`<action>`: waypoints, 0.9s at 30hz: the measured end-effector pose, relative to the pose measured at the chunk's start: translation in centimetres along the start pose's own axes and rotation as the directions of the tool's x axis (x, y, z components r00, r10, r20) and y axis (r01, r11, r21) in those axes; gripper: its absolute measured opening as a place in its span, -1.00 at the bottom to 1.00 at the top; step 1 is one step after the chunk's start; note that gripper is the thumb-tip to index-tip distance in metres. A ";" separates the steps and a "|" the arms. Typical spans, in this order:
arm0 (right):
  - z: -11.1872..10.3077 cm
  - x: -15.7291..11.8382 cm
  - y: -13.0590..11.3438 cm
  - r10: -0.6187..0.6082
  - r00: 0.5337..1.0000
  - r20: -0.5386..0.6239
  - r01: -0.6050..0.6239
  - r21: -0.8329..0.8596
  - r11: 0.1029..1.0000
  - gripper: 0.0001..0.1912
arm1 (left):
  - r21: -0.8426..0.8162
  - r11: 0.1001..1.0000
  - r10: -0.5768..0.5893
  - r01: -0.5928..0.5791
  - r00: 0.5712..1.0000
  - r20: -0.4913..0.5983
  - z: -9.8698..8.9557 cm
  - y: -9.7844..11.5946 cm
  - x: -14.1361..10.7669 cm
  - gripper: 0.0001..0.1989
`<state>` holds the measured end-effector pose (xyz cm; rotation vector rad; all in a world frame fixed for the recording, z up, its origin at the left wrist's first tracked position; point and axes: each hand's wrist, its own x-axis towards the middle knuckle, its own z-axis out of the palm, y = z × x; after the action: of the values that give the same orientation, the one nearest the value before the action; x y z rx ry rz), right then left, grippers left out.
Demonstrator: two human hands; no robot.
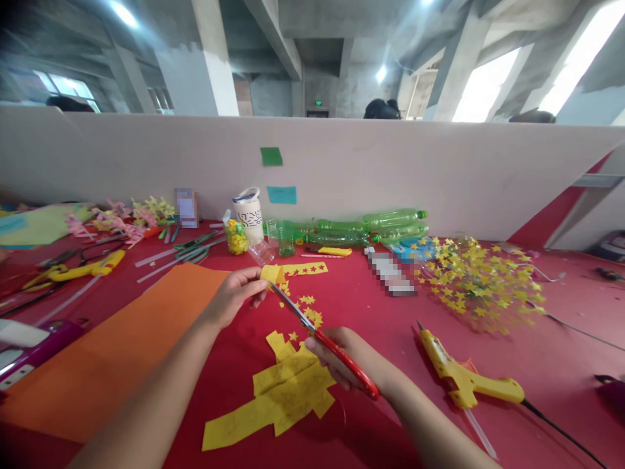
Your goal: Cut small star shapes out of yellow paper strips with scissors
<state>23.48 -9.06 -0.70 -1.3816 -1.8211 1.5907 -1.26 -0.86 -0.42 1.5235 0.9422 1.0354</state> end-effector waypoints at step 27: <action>-0.1 0.0 0.1 0.013 1.000 0.013 -0.013 -0.030 0.999 -0.47 | -0.158 0.985 -0.069 0.070 0.998 0.014 -0.2 -0.2 0.1 -0.80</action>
<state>23.55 -9.03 -0.74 -1.4025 -1.8543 1.5883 -1.46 -0.68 -0.62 1.3538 0.8792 1.0280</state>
